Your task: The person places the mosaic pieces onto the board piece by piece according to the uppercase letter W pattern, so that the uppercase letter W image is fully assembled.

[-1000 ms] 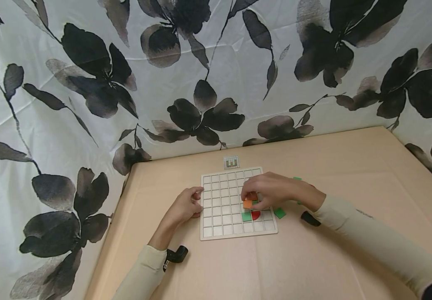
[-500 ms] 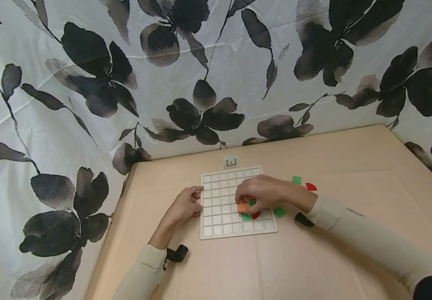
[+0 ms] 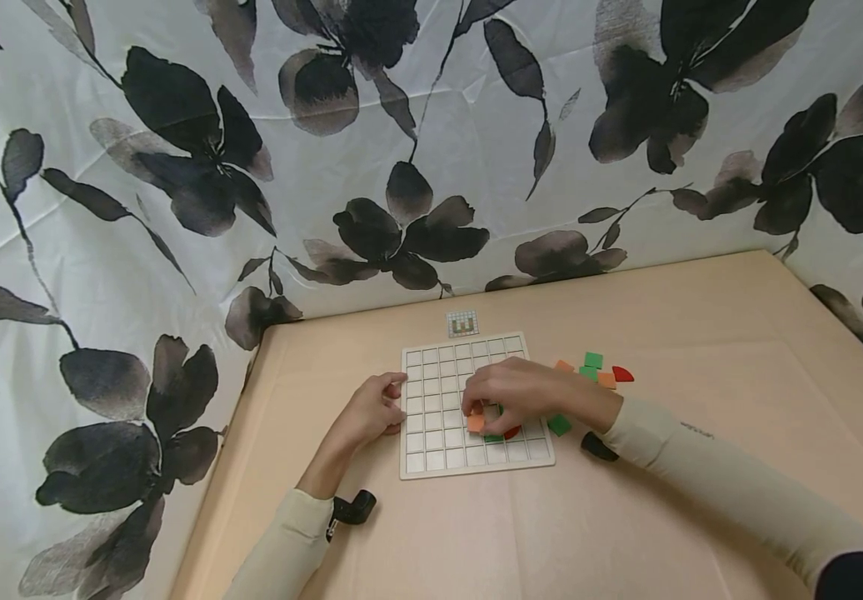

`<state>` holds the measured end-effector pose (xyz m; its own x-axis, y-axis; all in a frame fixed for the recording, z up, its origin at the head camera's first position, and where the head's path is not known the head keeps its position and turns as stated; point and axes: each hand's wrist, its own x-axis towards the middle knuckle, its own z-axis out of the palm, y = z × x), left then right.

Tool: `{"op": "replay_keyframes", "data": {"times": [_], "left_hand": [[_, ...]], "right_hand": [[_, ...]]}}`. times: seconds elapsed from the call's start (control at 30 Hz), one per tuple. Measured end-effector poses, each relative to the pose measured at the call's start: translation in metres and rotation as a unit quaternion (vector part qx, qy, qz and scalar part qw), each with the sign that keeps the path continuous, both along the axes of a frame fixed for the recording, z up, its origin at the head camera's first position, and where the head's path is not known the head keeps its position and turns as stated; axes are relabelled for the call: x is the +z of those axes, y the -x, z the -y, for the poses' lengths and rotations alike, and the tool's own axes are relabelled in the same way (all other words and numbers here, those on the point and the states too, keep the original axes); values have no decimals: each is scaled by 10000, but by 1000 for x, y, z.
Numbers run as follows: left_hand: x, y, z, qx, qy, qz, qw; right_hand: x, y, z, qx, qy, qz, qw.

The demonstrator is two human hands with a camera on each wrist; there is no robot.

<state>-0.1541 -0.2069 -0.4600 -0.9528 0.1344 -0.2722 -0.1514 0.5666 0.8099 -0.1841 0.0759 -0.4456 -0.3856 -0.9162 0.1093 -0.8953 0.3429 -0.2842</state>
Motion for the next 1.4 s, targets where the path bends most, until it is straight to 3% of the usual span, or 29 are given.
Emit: {"op": "replay_keyframes", "data": {"times": [0.47,1.17,1.4], "left_hand": [[0,-1,-1,48,22,56,10000],[1,0,-1,20,8,16,10000],[1,1,-1,26,6,14,10000]], "right_hand": [[-4,-3,8,78,-178,-96,9998],[-12,-3,11,247,-217,-702,9970],[-11,-3,12,283,-314,-659,9969]]}}
